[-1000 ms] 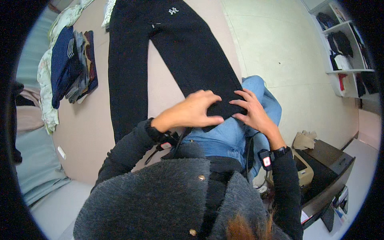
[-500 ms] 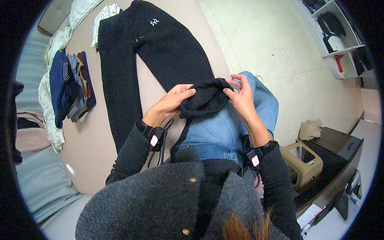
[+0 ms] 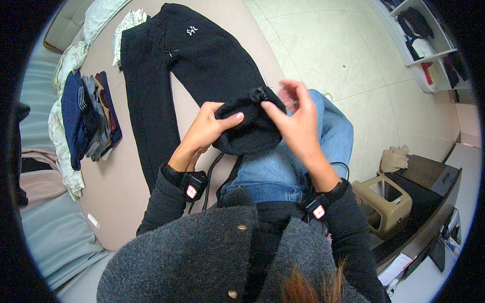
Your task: The person folds several garments on a bed, including dark pants, blue pants, a blue sweatshirt, and black pants. Each item is smoothed, folded into a compact rectangle, and placed on a growing stack.
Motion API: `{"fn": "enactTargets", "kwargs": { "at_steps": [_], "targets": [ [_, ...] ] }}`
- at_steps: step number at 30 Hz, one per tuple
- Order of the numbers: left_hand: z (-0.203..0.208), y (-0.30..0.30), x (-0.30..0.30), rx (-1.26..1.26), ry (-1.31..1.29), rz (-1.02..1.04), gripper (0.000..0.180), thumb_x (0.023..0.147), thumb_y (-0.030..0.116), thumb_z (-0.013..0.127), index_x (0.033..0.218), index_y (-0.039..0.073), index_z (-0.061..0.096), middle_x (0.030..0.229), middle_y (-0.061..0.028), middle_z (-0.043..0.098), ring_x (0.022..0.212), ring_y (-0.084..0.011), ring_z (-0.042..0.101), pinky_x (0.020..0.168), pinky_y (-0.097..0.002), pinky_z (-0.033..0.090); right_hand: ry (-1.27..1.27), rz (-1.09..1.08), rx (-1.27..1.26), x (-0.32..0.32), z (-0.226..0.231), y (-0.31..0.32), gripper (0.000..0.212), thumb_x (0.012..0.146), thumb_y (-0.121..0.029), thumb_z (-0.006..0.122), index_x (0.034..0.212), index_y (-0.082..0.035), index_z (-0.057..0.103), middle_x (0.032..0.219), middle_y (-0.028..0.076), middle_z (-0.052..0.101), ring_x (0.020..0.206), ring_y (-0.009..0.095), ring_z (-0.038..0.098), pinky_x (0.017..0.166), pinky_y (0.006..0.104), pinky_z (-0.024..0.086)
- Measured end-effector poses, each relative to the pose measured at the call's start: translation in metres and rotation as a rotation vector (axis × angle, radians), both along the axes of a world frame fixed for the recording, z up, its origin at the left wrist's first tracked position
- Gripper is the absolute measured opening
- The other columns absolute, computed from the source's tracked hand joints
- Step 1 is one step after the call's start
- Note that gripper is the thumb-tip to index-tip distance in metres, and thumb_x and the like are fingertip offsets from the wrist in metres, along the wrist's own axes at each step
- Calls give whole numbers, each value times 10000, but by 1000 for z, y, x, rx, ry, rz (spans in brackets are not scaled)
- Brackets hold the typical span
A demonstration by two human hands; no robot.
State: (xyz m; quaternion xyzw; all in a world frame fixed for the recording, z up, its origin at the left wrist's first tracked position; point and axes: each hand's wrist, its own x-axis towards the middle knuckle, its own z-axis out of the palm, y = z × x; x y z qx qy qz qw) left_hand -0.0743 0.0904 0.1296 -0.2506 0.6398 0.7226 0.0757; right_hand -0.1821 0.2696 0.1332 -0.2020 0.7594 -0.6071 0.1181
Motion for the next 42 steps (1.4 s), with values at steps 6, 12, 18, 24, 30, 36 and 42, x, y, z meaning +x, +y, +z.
{"fn": "enactTargets", "kwargs": {
  "at_steps": [6,12,18,24,30,36,42],
  "targets": [
    [0,10,-12,-180,179,105,209,922,155,679,890,-48,713,773,-23,679,677,-53,570,591,-223,474,595,430,-48,37,10,-4,96,813,61,630,907,43,620,890,153,636,812,264,660,694,352,531],
    [0,0,-13,352,69,242,194,976,117,563,1009,-36,677,880,-84,703,741,-129,681,651,-266,572,326,120,133,37,-3,-8,101,875,58,643,975,43,643,920,116,656,757,158,704,647,263,560],
    [-14,-15,-9,1185,36,176,330,1025,183,496,1167,-102,585,1052,-232,689,912,-298,732,734,-358,663,319,125,53,28,2,-13,317,793,64,747,1100,41,670,1043,127,664,834,170,708,706,257,586],
    [-24,-23,-8,1414,15,140,342,1040,187,449,1177,-96,585,1086,-263,676,910,-321,729,736,-382,662,447,127,94,28,1,-27,194,808,20,748,999,22,713,924,110,686,745,156,675,622,264,531],
    [-27,-27,-6,1485,39,108,341,1037,179,452,1190,-106,559,1070,-258,673,879,-317,734,734,-370,661,505,123,-4,25,3,-36,119,811,35,726,928,17,713,855,93,683,696,146,653,609,264,512],
    [-26,-26,-6,1502,-31,117,364,1045,197,438,1184,-108,580,1098,-291,665,923,-347,724,725,-385,661,168,83,-80,17,3,-9,76,812,14,714,882,-14,722,779,48,671,687,82,626,592,229,488],
    [-15,-15,-3,777,74,154,345,1009,202,547,1190,-87,594,1096,-188,697,917,-253,726,791,-335,628,271,-557,622,-114,23,90,152,882,-83,703,1018,-15,710,869,98,713,807,140,676,725,301,547]
  ]
}}
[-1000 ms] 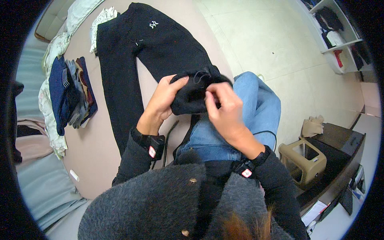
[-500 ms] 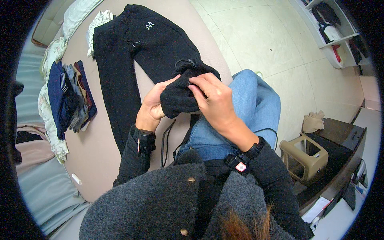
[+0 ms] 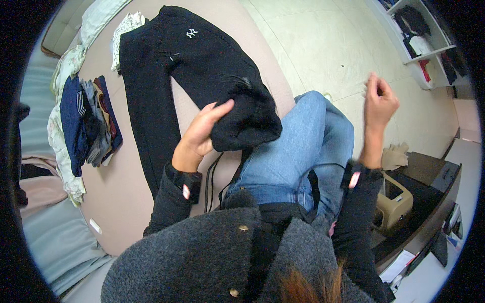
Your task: The person folds several garments on a bed, including dark pants, blue pants, a blue sweatshirt, and black pants. Each item is smoothed, folded into a compact rectangle, and placed on a growing stack.
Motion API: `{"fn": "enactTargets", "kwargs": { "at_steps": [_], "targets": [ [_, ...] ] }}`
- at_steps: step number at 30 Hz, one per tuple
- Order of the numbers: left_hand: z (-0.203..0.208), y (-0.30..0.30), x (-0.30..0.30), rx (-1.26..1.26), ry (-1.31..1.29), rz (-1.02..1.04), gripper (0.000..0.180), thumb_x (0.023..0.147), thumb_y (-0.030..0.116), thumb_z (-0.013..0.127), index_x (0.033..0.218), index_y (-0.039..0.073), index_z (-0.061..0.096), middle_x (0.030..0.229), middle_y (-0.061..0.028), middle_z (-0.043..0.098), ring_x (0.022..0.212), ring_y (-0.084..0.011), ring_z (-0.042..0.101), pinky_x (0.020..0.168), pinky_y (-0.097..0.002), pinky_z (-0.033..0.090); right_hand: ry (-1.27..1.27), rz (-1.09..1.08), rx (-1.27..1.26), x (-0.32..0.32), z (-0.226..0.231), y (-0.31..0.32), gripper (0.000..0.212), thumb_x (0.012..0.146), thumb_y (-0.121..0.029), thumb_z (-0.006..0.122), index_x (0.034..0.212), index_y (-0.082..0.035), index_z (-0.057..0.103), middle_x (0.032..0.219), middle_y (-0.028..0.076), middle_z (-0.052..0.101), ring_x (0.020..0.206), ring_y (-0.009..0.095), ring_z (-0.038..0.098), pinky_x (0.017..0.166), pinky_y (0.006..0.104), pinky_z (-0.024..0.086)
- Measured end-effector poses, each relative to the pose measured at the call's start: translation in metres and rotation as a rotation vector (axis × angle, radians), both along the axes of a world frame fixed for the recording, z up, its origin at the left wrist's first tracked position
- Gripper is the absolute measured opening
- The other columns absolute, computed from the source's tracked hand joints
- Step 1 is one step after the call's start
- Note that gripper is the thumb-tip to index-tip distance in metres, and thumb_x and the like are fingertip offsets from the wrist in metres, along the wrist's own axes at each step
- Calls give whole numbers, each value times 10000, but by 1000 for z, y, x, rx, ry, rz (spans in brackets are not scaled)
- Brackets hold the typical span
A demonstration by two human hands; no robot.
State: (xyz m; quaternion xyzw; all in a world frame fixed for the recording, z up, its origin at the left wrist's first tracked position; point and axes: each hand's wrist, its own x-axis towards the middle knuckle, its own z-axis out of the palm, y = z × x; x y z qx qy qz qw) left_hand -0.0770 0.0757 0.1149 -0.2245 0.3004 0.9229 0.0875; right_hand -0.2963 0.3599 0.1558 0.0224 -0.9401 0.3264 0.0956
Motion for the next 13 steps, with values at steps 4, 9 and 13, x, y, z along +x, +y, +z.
{"fn": "enactTargets", "kwargs": {
  "at_steps": [4,9,13],
  "targets": [
    [8,29,-9,-803,116,-56,242,933,153,628,1069,-35,699,1000,-119,695,848,-205,680,766,-298,520,472,190,864,14,-3,18,333,814,-69,714,1136,-21,645,1162,176,632,1044,260,611,865,384,500],
    [21,71,-16,-1303,217,50,246,864,96,657,1067,-40,687,889,-167,625,833,-282,646,736,-350,495,-411,1193,87,111,35,4,209,777,57,562,962,35,656,948,204,655,883,360,669,798,422,531],
    [30,90,-16,-1617,348,54,333,819,131,682,1111,-27,646,889,-200,613,820,-393,650,714,-455,526,-423,894,79,140,-8,-56,229,826,22,565,1044,46,630,1050,260,644,995,417,628,845,437,513]
  ]
}}
